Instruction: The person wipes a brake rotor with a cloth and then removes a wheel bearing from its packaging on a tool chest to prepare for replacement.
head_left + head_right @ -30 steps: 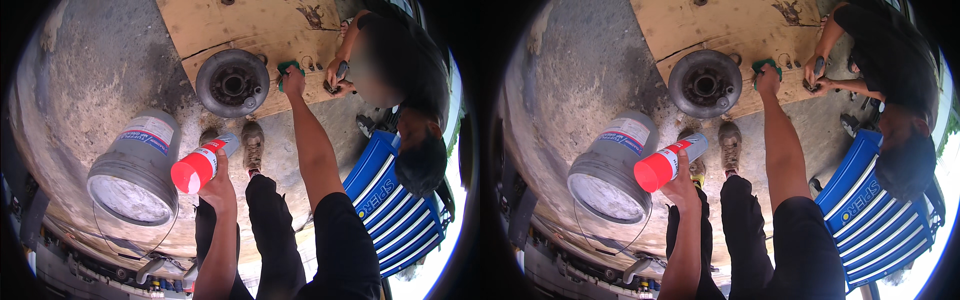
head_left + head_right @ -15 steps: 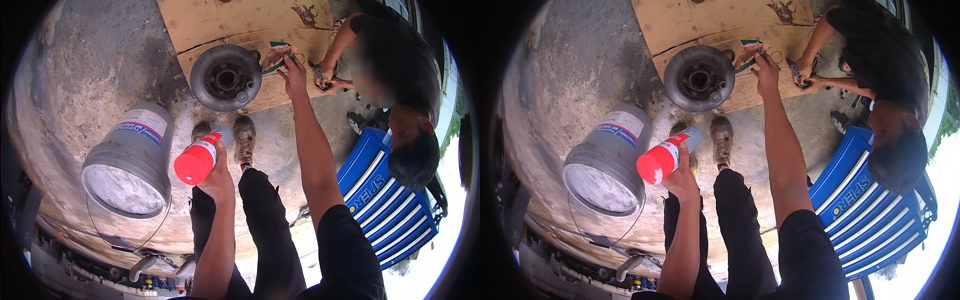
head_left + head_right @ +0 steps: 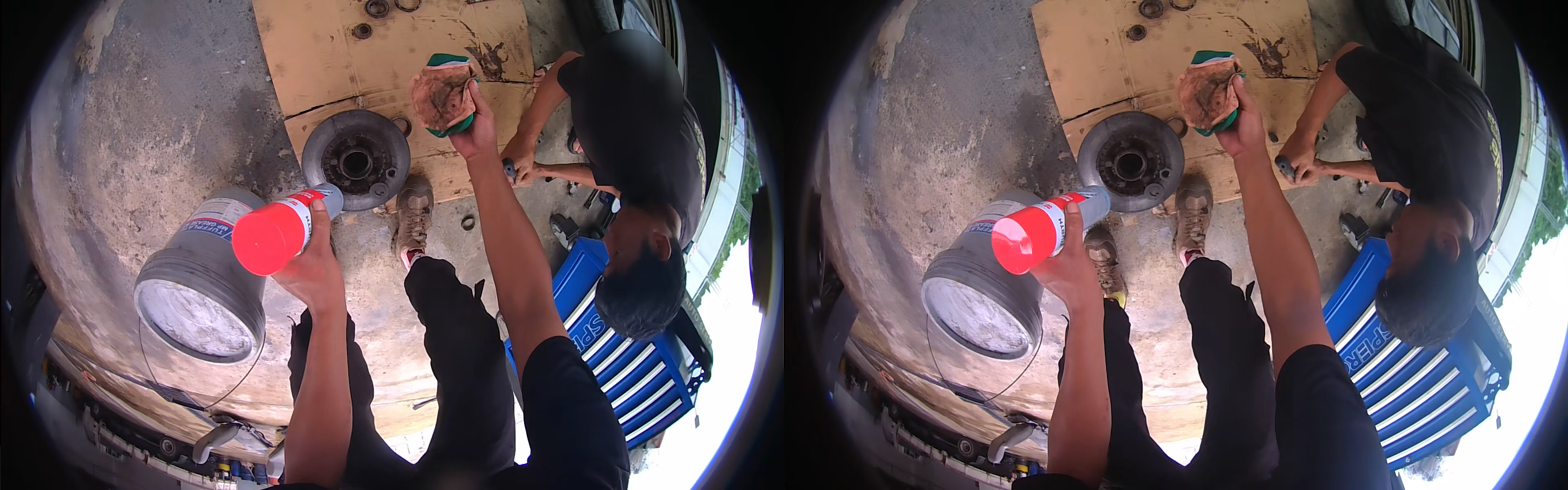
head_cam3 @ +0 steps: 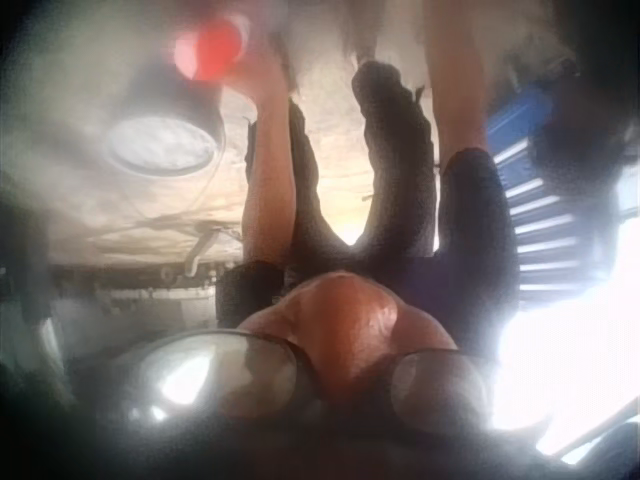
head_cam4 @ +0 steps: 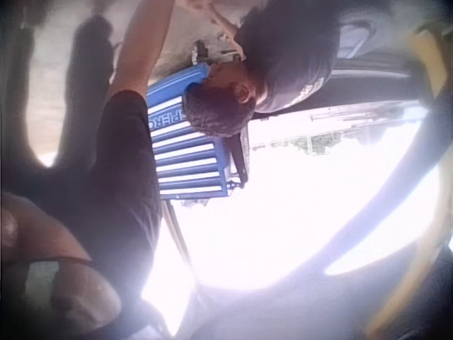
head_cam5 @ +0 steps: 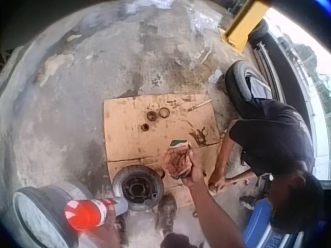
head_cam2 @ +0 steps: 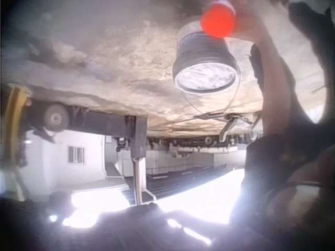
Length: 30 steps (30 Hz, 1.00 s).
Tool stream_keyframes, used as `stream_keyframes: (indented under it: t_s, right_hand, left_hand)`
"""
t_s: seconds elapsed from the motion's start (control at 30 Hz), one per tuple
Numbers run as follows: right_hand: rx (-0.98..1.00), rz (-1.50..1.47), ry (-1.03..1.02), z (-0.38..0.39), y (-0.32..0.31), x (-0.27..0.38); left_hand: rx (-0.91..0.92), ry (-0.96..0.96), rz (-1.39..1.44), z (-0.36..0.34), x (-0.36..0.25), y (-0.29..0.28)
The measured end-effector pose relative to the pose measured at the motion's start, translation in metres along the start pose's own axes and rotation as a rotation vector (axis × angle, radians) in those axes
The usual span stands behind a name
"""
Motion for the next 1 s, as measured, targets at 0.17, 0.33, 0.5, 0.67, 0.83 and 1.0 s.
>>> stream_keyframes:
  t_s: [0.17,0.33,0.5,0.67,0.83,1.0]
  right_hand:
    - [0.064,0.047,-0.018,-0.070,0.011,0.020]
    - [0.100,0.564,-0.147,-0.179,-0.012,0.078]
    - [-0.200,1.386,-0.601,-0.220,0.079,0.085]
    - [-0.061,1.663,-1.295,-0.262,0.091,0.052]
    - [0.014,2.052,-1.138,-0.305,0.075,0.034]
    - [0.117,2.210,-1.049,-0.282,0.073,0.021]
  left_hand:
    - [-0.074,0.045,0.106,-0.039,-0.061,0.015]
    - [-0.069,0.110,0.175,-0.074,-0.049,0.056]
    - [-0.061,0.219,0.086,-0.117,-0.048,0.076]
    - [-0.010,0.328,-0.029,-0.156,-0.035,0.106]
    - [0.156,0.337,0.151,-0.183,-0.031,0.138]
    - [0.162,0.231,0.205,-0.196,-0.018,0.137]
Point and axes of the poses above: each hand's wrist, its own z-axis away from the middle knuckle, its own y-axis out of the palm, x = y × z, the point moved 2 cm from there along -z, towards the middle knuckle, and after that the axes turned 6 degrees about y, right-handed, at the moved point
